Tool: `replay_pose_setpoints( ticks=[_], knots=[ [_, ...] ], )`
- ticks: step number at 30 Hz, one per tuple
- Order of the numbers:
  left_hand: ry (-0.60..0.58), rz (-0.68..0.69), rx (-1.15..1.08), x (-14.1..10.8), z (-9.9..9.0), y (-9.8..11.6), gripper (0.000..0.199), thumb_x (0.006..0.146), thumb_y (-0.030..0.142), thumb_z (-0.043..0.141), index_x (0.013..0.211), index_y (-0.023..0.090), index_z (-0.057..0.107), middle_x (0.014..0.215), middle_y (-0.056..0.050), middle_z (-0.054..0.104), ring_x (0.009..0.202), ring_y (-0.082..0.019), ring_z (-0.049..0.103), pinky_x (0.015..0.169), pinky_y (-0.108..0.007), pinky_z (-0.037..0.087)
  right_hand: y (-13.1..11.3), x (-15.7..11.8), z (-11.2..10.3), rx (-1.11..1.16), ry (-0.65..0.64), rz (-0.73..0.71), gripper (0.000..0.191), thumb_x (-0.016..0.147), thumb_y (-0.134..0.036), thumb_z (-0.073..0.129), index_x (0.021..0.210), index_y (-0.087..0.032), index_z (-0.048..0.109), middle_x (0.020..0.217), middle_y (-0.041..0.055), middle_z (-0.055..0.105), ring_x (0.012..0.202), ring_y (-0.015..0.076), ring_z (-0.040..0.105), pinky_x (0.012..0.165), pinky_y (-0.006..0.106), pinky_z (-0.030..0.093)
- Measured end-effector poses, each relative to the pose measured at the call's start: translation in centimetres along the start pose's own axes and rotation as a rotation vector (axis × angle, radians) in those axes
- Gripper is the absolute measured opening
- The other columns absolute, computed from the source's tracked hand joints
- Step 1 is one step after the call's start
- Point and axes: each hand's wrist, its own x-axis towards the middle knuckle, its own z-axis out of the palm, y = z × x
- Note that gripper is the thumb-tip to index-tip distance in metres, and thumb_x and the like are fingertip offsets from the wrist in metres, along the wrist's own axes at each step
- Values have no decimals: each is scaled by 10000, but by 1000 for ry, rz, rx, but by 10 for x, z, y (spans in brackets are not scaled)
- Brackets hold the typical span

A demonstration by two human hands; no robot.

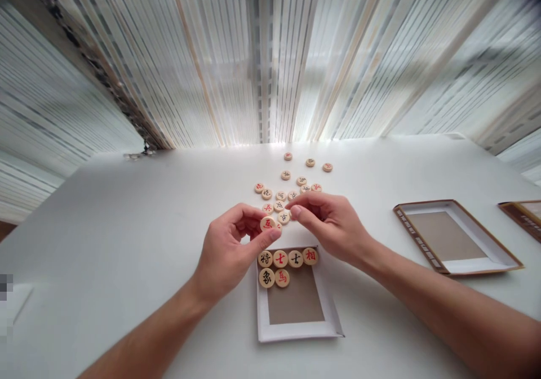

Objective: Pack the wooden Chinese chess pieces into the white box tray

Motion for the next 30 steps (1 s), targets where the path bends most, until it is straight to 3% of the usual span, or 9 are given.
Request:
replay_pose_setpoints(
  ticks=[5,10,13,19,25,30],
  knots=[
    [-57,-10,-57,-8,5,6,225,777,190,959,893,191,766,805,10,772,725,-135,717,676,-219,590,-30,-17,2,307,-223,257,281,977,-441,727,909,-178,798,806,44,761,669,145,587,588,263,439],
    [-130,-12,-67,-19,12,11,265,728,165,989,854,176,756,701,14,772,622,-131,717,606,-214,566,-43,-36,1,529,-203,436,302,858,-459,888,822,-172,806,745,38,750,641,130,570,595,249,444],
    [-196,-90,-169,-23,16,15,282,731,201,989,880,164,754,707,-15,783,623,-153,720,595,-237,570,-44,-43,-2,601,-161,475,272,815,-404,934,758,-174,802,603,-14,644,562,102,481,550,230,408],
    [-282,-227,-358,-25,19,25,178,933,316,828,968,143,801,760,-46,773,688,-133,688,643,-220,581,-41,-49,-6,710,-149,518,253,792,-352,959,749,-161,799,544,-42,560,540,84,435,512,198,369],
    [-298,-299,-410,-24,19,25,162,929,303,839,914,146,802,740,-31,776,682,-122,713,677,-204,620,-43,-51,-6,726,-142,499,194,812,-309,957,783,-175,818,654,6,700,592,102,554,551,199,438],
    [-265,-267,-344,-24,19,24,110,930,259,821,906,152,807,738,-38,787,681,-141,746,673,-216,647,-43,-52,-5,658,-129,443,158,854,-335,929,828,-200,850,683,26,752,598,122,590,562,220,470]
  ],
)
